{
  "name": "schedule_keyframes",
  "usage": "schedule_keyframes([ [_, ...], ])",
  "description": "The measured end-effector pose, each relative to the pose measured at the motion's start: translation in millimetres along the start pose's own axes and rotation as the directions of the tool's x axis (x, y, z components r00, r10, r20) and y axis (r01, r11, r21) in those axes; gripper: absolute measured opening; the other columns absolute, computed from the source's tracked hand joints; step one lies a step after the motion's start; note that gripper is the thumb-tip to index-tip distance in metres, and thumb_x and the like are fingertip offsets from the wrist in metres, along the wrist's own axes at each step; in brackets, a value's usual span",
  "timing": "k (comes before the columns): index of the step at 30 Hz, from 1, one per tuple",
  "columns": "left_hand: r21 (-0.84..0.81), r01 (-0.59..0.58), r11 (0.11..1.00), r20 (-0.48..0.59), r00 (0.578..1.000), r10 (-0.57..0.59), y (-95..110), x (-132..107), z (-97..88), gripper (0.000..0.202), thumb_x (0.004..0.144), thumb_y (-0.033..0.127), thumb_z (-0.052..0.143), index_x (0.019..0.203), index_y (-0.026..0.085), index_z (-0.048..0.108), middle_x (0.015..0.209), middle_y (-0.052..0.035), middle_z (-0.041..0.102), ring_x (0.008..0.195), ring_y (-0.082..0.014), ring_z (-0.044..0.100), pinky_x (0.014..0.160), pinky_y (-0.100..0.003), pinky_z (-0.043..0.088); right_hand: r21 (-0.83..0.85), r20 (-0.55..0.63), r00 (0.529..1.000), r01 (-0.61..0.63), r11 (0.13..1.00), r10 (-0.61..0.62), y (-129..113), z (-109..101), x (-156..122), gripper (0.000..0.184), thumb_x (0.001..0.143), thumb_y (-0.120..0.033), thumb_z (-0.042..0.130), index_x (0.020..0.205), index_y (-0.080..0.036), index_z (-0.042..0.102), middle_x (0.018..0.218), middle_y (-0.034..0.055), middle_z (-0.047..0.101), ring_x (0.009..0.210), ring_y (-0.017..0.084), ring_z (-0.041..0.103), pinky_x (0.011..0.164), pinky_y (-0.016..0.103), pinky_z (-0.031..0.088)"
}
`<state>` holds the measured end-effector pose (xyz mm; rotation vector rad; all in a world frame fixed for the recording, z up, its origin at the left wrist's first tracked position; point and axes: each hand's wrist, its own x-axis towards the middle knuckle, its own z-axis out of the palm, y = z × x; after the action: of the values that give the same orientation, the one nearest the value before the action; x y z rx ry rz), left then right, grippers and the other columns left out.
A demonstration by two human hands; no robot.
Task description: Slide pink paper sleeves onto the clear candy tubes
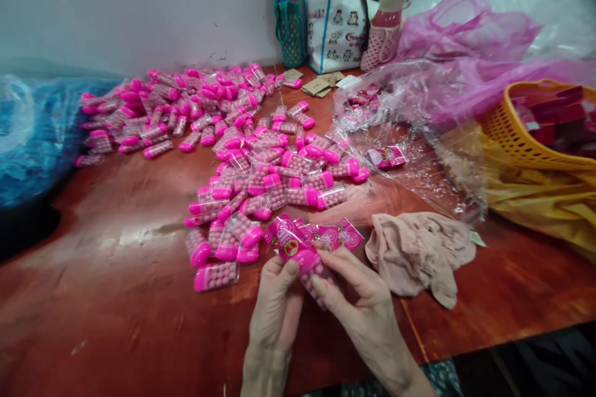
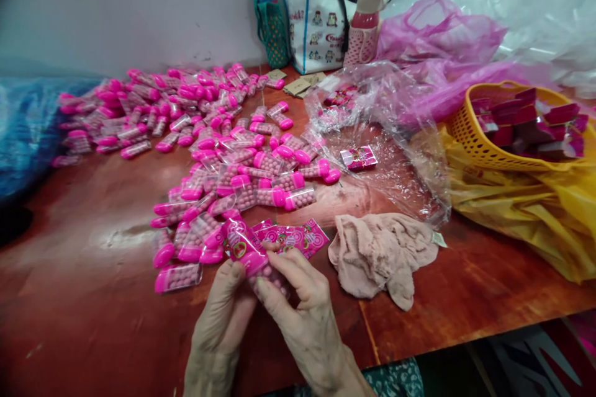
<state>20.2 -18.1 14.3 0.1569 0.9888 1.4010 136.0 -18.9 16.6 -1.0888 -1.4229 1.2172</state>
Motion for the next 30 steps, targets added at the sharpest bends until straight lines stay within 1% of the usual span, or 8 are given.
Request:
schedule_keyframes([
  [3, 0.047, -0.025, 0.999, 0.042, 0.999, 0.023, 0.2, 0.3, -2.1, 0.025, 0.058, 0.023, 0.075, 0.080, 0.014, 0.069, 0.068, -0.0047, 0.069, 0.063, -0.0185, 0.064, 0.066, -0.032, 0.052, 0.155, 0.059, 0.991, -0.129, 0.979, 0.121, 1.9, 1.0, 1.8, 0.020, 0.080, -0.026, 0.058, 0.099, -0.023, 0.064, 0.082, 0.0012, 0.057, 0.068, 0.012, 0.056, 0.056, 0.022, 0.049],
  [7, 0.032, -0.073, 0.997, 0.022, 0.997, 0.072, -1.7, 0.3, -0.2, 0.026, 0.060, 0.024, 0.074, 0.084, 0.016, 0.069, 0.076, -0.0059, 0.070, 0.064, -0.0180, 0.064, 0.065, -0.032, 0.052, 0.231, 0.028, 0.974, -0.223, 0.947, 0.223, 6.3, 6.7, 0.7, 0.018, 0.078, -0.029, 0.060, 0.092, -0.018, 0.064, 0.076, 0.0011, 0.059, 0.065, 0.012, 0.057, 0.059, 0.023, 0.050],
  [10, 0.022, -0.070, 0.997, 0.020, 0.997, 0.070, -4.5, 0.2, 2.4, 0.025, 0.064, 0.029, 0.071, 0.085, 0.015, 0.068, 0.083, -0.0081, 0.070, 0.066, -0.0182, 0.064, 0.066, -0.031, 0.052, 0.114, -0.010, 0.986, -0.165, 0.980, 0.167, 6.7, 10.1, -0.6, 0.014, 0.078, -0.026, 0.060, 0.088, -0.018, 0.065, 0.078, 0.0023, 0.063, 0.067, 0.014, 0.059, 0.062, 0.025, 0.051],
  [14, 0.050, -0.019, 0.999, 0.071, 0.997, 0.015, -9.0, -0.2, 4.5, 0.016, 0.071, 0.023, 0.065, 0.085, 0.014, 0.068, 0.082, -0.0087, 0.069, 0.069, -0.0180, 0.064, 0.067, -0.030, 0.051, -0.059, -0.074, 0.997, -0.034, 0.998, 0.030, 5.1, 12.3, -0.5, 0.017, 0.077, -0.018, 0.060, 0.093, -0.020, 0.064, 0.099, 0.0055, 0.065, 0.089, 0.018, 0.062, 0.076, 0.027, 0.051],
  [19, -0.028, -0.014, 1.000, 0.051, 0.999, 0.016, -10.8, -1.7, 4.6, 0.015, 0.071, 0.028, 0.066, 0.078, 0.014, 0.067, 0.071, -0.0062, 0.068, 0.069, -0.0179, 0.063, 0.067, -0.030, 0.050, -0.091, -0.151, 0.988, -0.043, 0.995, 0.029, 4.4, 13.5, 3.2, 0.012, 0.078, -0.020, 0.060, 0.090, -0.019, 0.065, 0.098, 0.0061, 0.066, 0.093, 0.020, 0.061, 0.081, 0.030, 0.050],
  [22, -0.054, -0.022, 0.998, 0.029, 0.999, 0.024, -10.5, -2.1, 5.3, 0.021, 0.075, 0.034, 0.061, 0.076, 0.014, 0.067, 0.067, -0.0055, 0.066, 0.068, -0.0178, 0.063, 0.067, -0.030, 0.051, -0.058, -0.150, 0.986, -0.080, 0.995, 0.071, 5.3, 13.9, 4.2, 0.013, 0.078, -0.024, 0.060, 0.089, -0.019, 0.065, 0.090, 0.0049, 0.067, 0.085, 0.018, 0.063, 0.073, 0.027, 0.052],
  [25, -0.016, -0.062, 0.998, 0.004, 0.998, 0.062, -12.0, -1.4, 7.2, 0.019, 0.074, 0.031, 0.063, 0.068, 0.013, 0.067, 0.060, -0.0038, 0.064, 0.064, -0.0165, 0.062, 0.065, -0.029, 0.050, 0.014, -0.175, 0.976, -0.133, 0.991, 0.133, 7.1, 15.1, 2.9, 0.015, 0.078, -0.026, 0.061, 0.090, -0.020, 0.066, 0.086, 0.0040, 0.066, 0.075, 0.017, 0.063, 0.065, 0.026, 0.053],
  [30, 0.053, -0.161, 0.986, -0.043, 0.986, 0.163, -13.6, -1.3, 8.1, 0.018, 0.070, 0.030, 0.067, 0.065, 0.013, 0.066, 0.059, -0.0027, 0.064, 0.058, -0.0131, 0.060, 0.059, -0.024, 0.050, 0.212, -0.147, 0.947, -0.251, 0.945, 0.285, 6.5, 16.0, 3.0, 0.020, 0.077, -0.029, 0.062, 0.093, -0.018, 0.064, 0.090, 0.0049, 0.065, 0.073, 0.016, 0.062, 0.065, 0.027, 0.052],
])
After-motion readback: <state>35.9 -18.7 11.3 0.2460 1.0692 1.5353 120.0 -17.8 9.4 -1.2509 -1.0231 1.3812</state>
